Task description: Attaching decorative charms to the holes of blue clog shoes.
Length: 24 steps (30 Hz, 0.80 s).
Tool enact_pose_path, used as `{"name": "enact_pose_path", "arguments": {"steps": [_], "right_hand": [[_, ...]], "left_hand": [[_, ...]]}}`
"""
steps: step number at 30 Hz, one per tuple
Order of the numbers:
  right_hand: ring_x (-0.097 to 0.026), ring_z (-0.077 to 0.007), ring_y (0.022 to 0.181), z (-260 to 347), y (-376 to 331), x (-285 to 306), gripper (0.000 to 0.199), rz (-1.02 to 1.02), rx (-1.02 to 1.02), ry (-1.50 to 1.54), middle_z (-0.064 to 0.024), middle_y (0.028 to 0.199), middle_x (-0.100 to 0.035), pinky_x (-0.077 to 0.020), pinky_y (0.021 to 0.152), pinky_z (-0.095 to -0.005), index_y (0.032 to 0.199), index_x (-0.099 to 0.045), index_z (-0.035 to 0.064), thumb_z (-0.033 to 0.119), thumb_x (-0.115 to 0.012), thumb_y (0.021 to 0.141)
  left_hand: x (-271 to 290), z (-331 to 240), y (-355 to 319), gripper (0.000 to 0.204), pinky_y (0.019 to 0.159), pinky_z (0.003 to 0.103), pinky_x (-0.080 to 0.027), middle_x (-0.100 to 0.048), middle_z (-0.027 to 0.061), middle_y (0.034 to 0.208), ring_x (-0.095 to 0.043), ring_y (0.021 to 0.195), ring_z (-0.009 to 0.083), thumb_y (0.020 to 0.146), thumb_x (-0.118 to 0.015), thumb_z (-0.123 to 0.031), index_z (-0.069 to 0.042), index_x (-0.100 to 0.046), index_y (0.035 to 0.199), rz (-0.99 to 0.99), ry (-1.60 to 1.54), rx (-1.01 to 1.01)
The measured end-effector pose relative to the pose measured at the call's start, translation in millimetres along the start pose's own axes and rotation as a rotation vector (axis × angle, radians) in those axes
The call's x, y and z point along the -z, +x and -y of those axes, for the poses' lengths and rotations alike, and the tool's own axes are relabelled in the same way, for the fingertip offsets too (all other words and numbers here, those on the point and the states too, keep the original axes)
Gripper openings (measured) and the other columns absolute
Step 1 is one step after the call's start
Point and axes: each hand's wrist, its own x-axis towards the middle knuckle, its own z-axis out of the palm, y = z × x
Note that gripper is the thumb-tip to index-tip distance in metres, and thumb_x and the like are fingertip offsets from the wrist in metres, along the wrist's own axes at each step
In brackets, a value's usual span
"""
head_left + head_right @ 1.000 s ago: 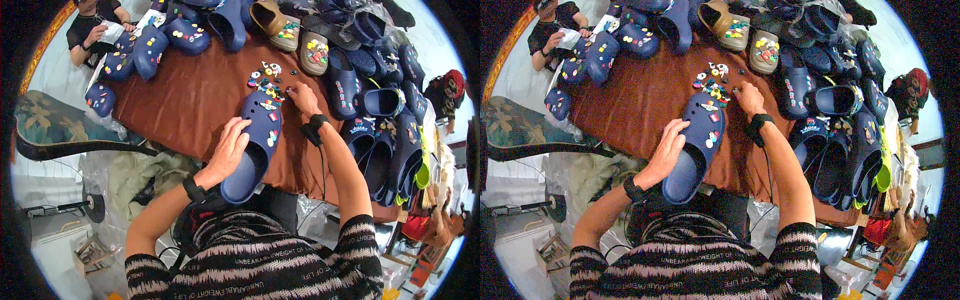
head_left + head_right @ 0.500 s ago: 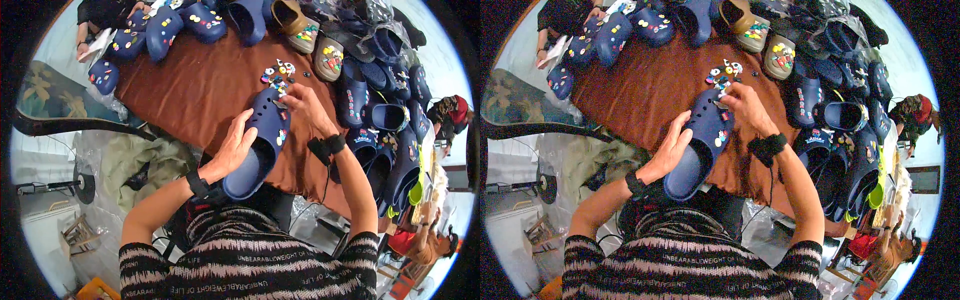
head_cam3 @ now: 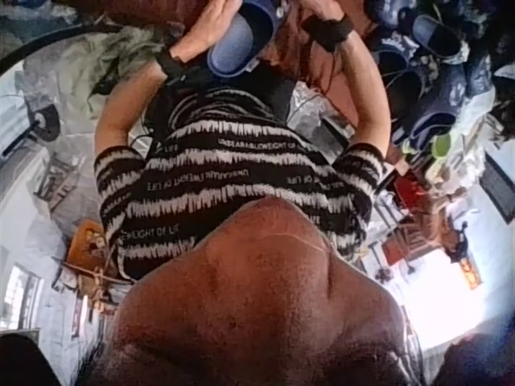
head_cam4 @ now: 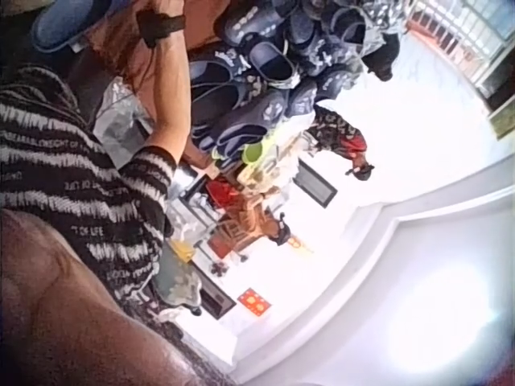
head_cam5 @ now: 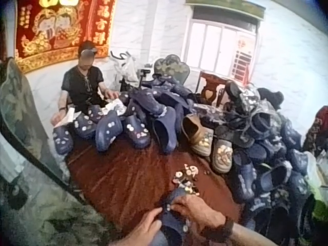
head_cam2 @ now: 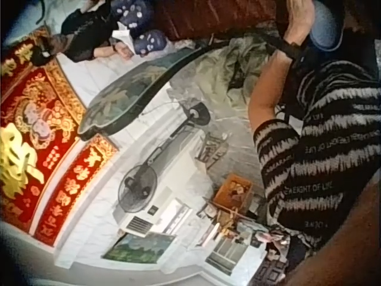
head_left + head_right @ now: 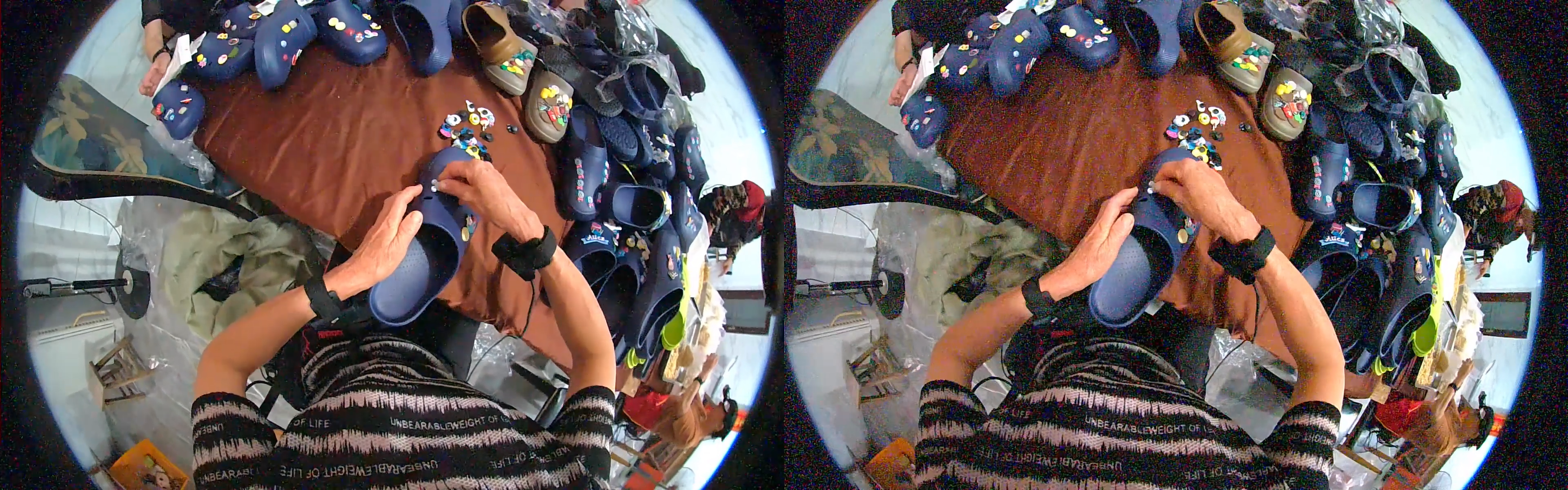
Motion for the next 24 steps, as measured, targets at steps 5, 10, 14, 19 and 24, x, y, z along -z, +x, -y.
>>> {"name": "enact_pose_path", "arguments": {"steps": [5, 10, 14, 19, 24], "right_hand": [[-0.069, -0.0271, 0.079, -13.0, 11.0, 0.9, 0.020, 0.027, 0.028, 0.033, -0.0149, 0.085, -0.072, -0.0531, 0.072, -0.0397, 0.093, -0.070, 0.0016, 0.021, -0.070, 0.089], [-0.063, -0.0157, 0.074, -9.2, 18.8, 7.6, 0.014, 0.144, 0.030, 0.253, -0.0054, 0.079, -0.068, -0.0507, 0.067, -0.0331, 0.091, -0.068, 0.0030, 0.013, -0.074, 0.085], [-0.061, -0.0135, 0.074, -10.5, 18.2, 7.4, 0.013, 0.130, 0.037, 0.246, -0.0039, 0.078, -0.067, -0.0501, 0.066, -0.0319, 0.091, -0.067, 0.0033, 0.011, -0.075, 0.084], [-0.067, -0.0279, 0.075, -18.6, 12.1, -4.9, 0.010, -0.029, 0.224, 0.027, -0.0119, 0.082, -0.067, -0.0523, 0.067, -0.0404, 0.091, -0.067, 0.0035, 0.011, -0.069, 0.084], [-0.067, -0.0357, 0.086, 10.9, -8.9, -15.5, 0.010, -0.116, 0.225, -0.399, -0.0138, 0.089, -0.063, -0.0550, 0.076, -0.0465, 0.089, -0.068, 0.0057, 0.008, -0.062, 0.082]], "left_hand": [[-1.0, -1.2, 2.0, 0.051, 0.115, 0.040, -0.031, -0.041, 0.0224, 0.144, -0.038, 0.138, 0.0343, 0.106, -0.041, -0.031, 0.001, -0.037, 0.145, 0.001, 0.024, -0.033], [0.5, -2.0, 1.5, 0.050, 0.115, 0.039, -0.030, -0.040, 0.0222, 0.145, -0.038, 0.138, 0.0341, 0.107, -0.040, -0.030, 0.001, -0.037, 0.145, 0.008, 0.022, -0.035], [0.6, -1.2, 2.3, 0.050, 0.116, 0.040, -0.030, -0.040, 0.0226, 0.145, -0.038, 0.139, 0.0343, 0.107, -0.040, -0.030, 0.001, -0.036, 0.146, 0.006, 0.033, -0.045], [-0.8, -2.5, 2.5, 0.051, 0.116, 0.040, -0.029, -0.038, 0.0232, 0.147, -0.036, 0.140, 0.0349, 0.107, -0.039, -0.030, 0.001, -0.034, 0.148, 0.021, 0.034, -0.048], [1.9, -1.2, 1.0, 0.052, 0.117, 0.040, -0.028, -0.037, 0.0231, 0.149, -0.035, 0.141, 0.0351, 0.107, -0.039, -0.030, 0.000, -0.033, 0.149, 0.022, 0.053, -0.038]]}}
